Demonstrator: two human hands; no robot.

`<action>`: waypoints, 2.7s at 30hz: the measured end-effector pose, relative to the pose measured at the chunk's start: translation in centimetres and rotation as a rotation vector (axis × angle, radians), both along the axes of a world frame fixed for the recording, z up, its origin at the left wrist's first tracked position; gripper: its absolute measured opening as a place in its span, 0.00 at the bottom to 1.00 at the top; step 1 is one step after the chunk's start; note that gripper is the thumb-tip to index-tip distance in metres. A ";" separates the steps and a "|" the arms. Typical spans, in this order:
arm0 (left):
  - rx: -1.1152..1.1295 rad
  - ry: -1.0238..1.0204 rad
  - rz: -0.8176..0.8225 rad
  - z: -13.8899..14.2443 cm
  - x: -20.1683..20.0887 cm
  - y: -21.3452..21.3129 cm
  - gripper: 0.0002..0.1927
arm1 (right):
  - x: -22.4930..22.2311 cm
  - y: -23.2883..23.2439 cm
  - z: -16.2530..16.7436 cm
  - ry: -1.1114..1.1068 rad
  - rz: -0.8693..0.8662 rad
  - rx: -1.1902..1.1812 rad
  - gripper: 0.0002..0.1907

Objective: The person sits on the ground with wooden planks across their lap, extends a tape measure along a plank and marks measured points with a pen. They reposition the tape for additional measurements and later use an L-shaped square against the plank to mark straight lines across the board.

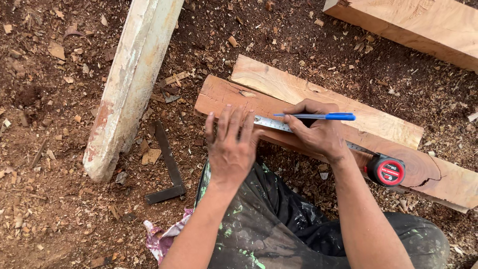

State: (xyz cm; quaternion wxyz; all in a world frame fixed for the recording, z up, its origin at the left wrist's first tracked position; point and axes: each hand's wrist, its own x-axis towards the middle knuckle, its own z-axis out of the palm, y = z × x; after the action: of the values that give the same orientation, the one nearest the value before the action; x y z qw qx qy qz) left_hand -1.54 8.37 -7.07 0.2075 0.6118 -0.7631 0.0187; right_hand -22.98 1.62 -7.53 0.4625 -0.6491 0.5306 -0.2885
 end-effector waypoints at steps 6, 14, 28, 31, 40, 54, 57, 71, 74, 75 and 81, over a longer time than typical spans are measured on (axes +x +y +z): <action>0.100 0.060 0.008 -0.5 0.6 1.1 0.14 | 0.8 0.6 0.7 0.079 0.027 -0.068 0.08; 0.066 0.045 0.014 -1.0 0.0 1.3 0.15 | 1.1 0.7 0.2 0.101 -0.006 -0.070 0.09; 0.029 0.064 -0.021 -0.1 0.0 0.9 0.13 | -12.3 6.8 6.2 0.564 -0.117 -0.316 0.13; 0.033 0.095 -0.019 -0.2 -0.1 1.0 0.11 | -15.1 9.6 6.3 0.732 -0.107 -0.257 0.34; 0.238 0.332 -0.187 1.5 -1.0 -1.7 0.03 | -17.8 13.2 1.8 0.804 -0.089 -0.350 0.18; 0.298 0.553 -0.196 1.2 -1.5 -4.3 0.05 | -16.5 12.8 3.2 0.936 -0.183 -0.335 0.08; 0.257 0.553 -0.220 0.6 -1.7 -4.2 0.05 | -16.9 12.9 2.9 0.945 -0.185 -0.347 0.08; 0.238 0.293 -0.322 1.1 -2.4 -5.0 0.13 | -14.5 11.2 6.0 0.821 -0.207 -0.449 0.14; 0.266 0.277 -0.315 1.1 -2.8 -4.9 0.12 | -12.7 10.3 6.7 0.318 -0.324 -0.192 0.15; 0.283 0.291 -0.314 1.1 -2.9 -4.9 0.11 | -11.4 9.6 6.2 0.088 -0.379 -0.067 0.17; 0.263 0.289 -0.317 1.2 -2.7 -5.2 0.14 | -7.0 3.8 2.8 -0.175 -0.222 0.069 0.09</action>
State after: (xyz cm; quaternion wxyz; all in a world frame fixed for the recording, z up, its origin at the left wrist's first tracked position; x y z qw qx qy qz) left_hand -4.20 3.12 -5.87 0.2334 0.5024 -0.8079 -0.2009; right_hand -29.97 5.47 -4.78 0.4942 -0.5424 0.5664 -0.3752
